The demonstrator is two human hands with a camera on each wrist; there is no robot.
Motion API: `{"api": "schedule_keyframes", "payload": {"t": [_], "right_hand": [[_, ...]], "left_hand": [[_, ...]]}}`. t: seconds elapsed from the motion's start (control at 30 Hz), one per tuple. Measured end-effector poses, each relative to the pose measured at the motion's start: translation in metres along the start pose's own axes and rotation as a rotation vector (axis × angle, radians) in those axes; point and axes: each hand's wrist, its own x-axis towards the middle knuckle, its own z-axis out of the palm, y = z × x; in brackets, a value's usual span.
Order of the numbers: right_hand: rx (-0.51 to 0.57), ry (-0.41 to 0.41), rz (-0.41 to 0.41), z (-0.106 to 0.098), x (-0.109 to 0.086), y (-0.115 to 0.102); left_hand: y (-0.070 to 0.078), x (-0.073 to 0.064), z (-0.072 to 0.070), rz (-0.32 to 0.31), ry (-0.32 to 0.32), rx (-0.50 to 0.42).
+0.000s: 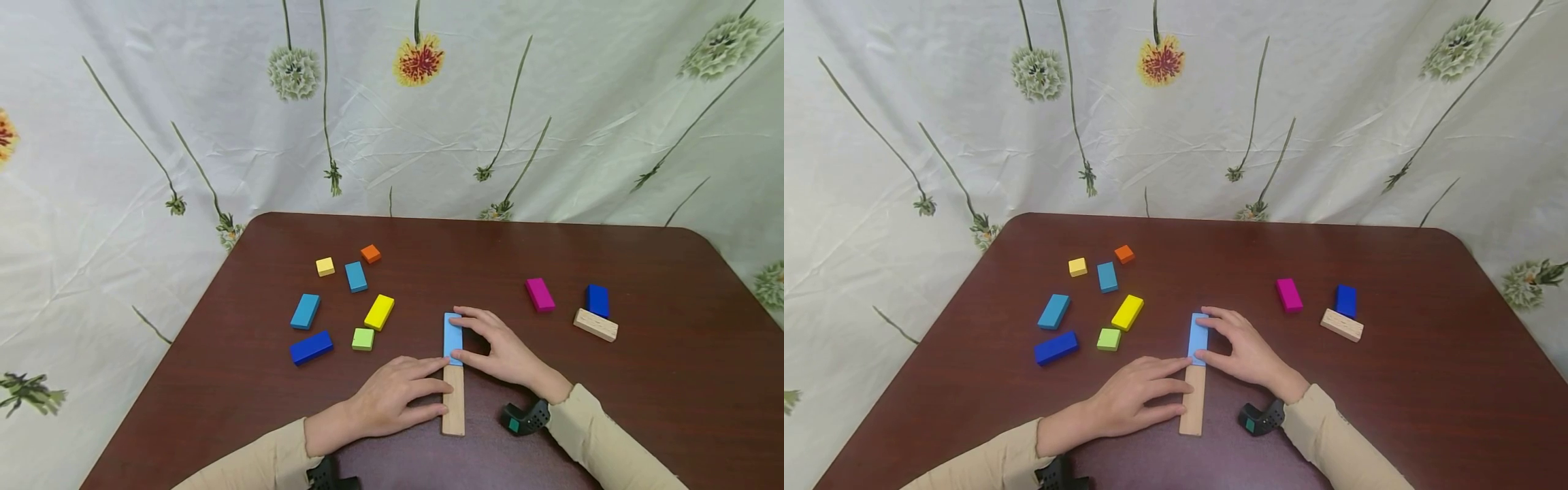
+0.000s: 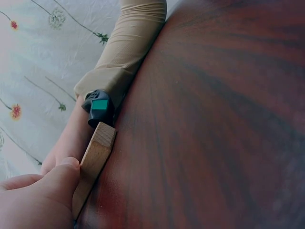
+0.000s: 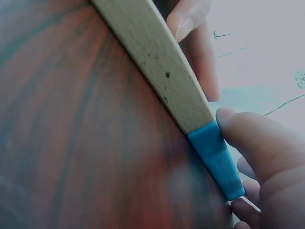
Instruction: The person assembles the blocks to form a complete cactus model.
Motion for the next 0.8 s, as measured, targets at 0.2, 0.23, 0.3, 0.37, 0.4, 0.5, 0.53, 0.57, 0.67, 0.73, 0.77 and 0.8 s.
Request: {"api": "schedule_keyframes", "payload": {"t": [0.2, 0.23, 0.3, 0.37, 0.4, 0.5, 0.53, 0.57, 0.67, 0.73, 0.77, 0.8], "right_hand": [[0.007, 0.039, 0.027, -0.009, 0.001, -0.002], [0.010, 0.056, 0.034, -0.012, 0.001, -0.001], [0.012, 0.095, 0.054, -0.020, 0.001, 0.003], [0.012, 0.142, 0.080, -0.029, 0.001, 0.008], [0.005, 0.168, 0.099, -0.033, 0.001, 0.010], [-0.031, 0.257, 0.166, -0.046, -0.001, 0.019], [-0.050, 0.290, 0.192, -0.049, -0.002, 0.022], [-0.070, 0.323, 0.221, -0.052, -0.002, 0.026], [-0.123, 0.411, 0.310, -0.059, -0.005, 0.034], [-0.152, 0.451, 0.358, -0.063, -0.007, 0.038], [-0.167, 0.464, 0.379, -0.064, -0.008, 0.039], [-0.180, 0.471, 0.396, -0.065, -0.009, 0.041]], "left_hand": [[0.001, 0.000, 0.000, -0.013, -0.002, -0.012], [0.000, 0.000, 0.000, -0.012, 0.000, -0.010], [0.000, 0.000, 0.000, -0.010, 0.004, -0.007], [0.000, 0.000, 0.001, -0.007, 0.007, -0.005], [0.000, 0.000, 0.001, 0.000, 0.011, 0.002], [0.000, 0.000, 0.001, 0.012, 0.018, 0.012], [0.000, 0.000, 0.001, 0.016, 0.020, 0.015], [0.000, 0.000, 0.001, 0.017, 0.021, 0.016], [0.000, 0.000, 0.001, 0.008, 0.017, 0.004], [0.000, 0.000, 0.001, 0.002, 0.017, -0.006], [0.001, 0.000, 0.001, -0.001, 0.017, -0.009], [0.001, 0.001, 0.001, 0.001, 0.020, -0.010]]}}
